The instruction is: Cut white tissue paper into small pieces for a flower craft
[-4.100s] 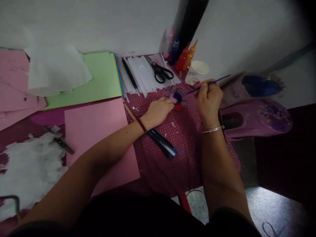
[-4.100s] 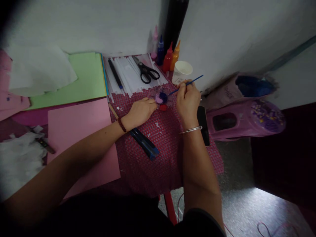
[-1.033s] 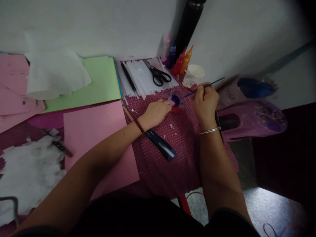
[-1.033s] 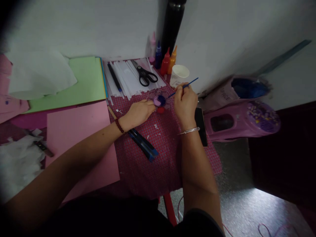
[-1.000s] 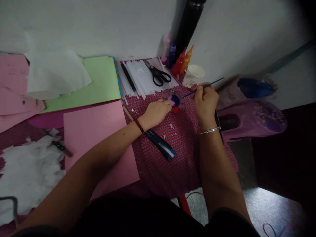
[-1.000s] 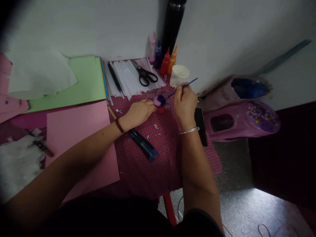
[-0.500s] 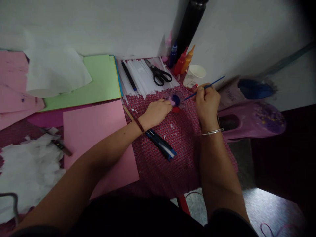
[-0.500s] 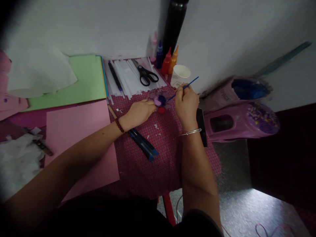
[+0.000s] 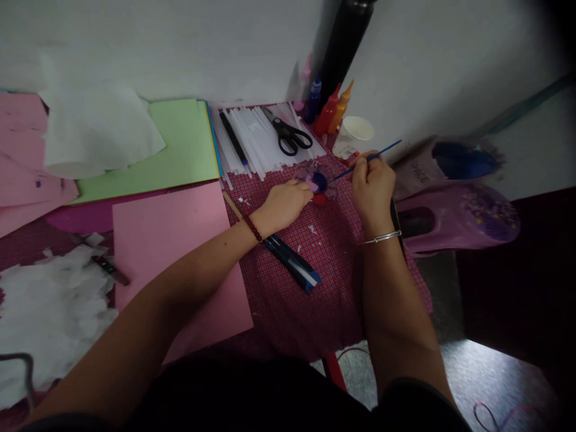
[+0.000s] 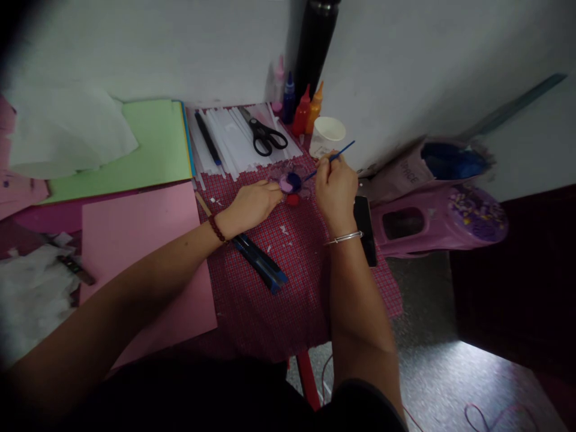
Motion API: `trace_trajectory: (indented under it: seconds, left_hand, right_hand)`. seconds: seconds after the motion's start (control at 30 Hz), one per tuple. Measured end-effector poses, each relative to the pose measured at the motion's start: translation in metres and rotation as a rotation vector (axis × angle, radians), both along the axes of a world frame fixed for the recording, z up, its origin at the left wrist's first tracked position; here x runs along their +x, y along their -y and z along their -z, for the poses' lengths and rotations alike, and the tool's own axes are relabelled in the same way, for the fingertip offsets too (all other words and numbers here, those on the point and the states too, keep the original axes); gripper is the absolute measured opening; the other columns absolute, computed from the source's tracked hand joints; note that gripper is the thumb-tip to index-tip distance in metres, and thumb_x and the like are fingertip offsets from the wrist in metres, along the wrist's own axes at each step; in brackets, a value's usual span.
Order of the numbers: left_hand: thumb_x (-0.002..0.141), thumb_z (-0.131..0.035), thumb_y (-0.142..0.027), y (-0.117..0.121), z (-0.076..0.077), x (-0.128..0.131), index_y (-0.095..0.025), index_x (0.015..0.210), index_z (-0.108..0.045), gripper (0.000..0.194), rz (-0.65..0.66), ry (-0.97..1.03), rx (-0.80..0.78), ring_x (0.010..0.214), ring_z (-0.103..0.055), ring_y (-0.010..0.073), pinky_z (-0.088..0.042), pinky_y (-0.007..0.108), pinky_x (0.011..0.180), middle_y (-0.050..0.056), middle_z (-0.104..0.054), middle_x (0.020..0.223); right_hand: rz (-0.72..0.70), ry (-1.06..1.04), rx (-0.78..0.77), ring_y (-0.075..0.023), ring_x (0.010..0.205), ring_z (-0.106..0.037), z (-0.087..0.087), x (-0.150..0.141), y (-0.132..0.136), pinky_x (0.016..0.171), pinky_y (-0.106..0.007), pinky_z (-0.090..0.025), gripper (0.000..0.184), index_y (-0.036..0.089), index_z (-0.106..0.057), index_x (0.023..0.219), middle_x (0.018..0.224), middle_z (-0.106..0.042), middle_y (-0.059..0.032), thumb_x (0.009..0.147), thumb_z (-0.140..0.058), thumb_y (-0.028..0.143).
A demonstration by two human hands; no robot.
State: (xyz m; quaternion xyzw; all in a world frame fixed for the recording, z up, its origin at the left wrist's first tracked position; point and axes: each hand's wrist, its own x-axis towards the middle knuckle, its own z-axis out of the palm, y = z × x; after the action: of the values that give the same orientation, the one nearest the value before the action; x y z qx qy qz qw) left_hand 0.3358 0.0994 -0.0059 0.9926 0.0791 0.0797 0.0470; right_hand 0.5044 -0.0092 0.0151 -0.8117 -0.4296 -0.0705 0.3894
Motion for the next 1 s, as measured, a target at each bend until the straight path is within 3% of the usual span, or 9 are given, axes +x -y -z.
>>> trace_trajectory:
  seconds: [0.17, 0.63, 1.0]
  left_hand:
    - [0.1, -0.046, -0.013, -0.0008, 0.0012, 0.0003, -0.016, 0.098, -0.068, 0.023, 0.002, 0.011, 0.003, 0.092, -0.062, 0.0195, -0.051, 0.032, 0.08, 0.007, -0.071, 0.103]
    - [0.102, -0.045, -0.015, 0.001, -0.002, 0.0005, -0.015, 0.099, -0.068, 0.023, -0.007, -0.011, -0.006, 0.096, -0.063, 0.0213, -0.05, 0.032, 0.076, 0.007, -0.071, 0.105]
    - [0.101, -0.045, -0.013, -0.0002, 0.0007, -0.0002, -0.015, 0.099, -0.068, 0.024, -0.007, 0.0, -0.021, 0.093, -0.062, 0.02, -0.051, 0.033, 0.081, 0.008, -0.071, 0.103]
  right_hand:
    - [0.042, 0.043, 0.02, -0.0234, 0.082, -0.069, -0.001, -0.0023, -0.0005, 0.084, -0.043, -0.052, 0.038, 0.021, -0.064, 0.075, 0.081, -0.07, -0.0067, 0.101, -0.036, 0.028]
    - [-0.008, 0.01, 0.037, -0.0232, 0.086, -0.069, 0.0016, -0.0031, -0.0027, 0.085, -0.042, -0.053, 0.042, 0.022, -0.065, 0.076, 0.087, -0.071, -0.0084, 0.103, -0.035, 0.035]
    - [0.056, 0.0, 0.045, -0.0227, 0.075, -0.068, -0.0001, 0.0008, -0.0012, 0.082, -0.043, -0.052, 0.034, 0.021, -0.064, 0.076, 0.072, -0.068, -0.0043, 0.099, -0.04, 0.028]
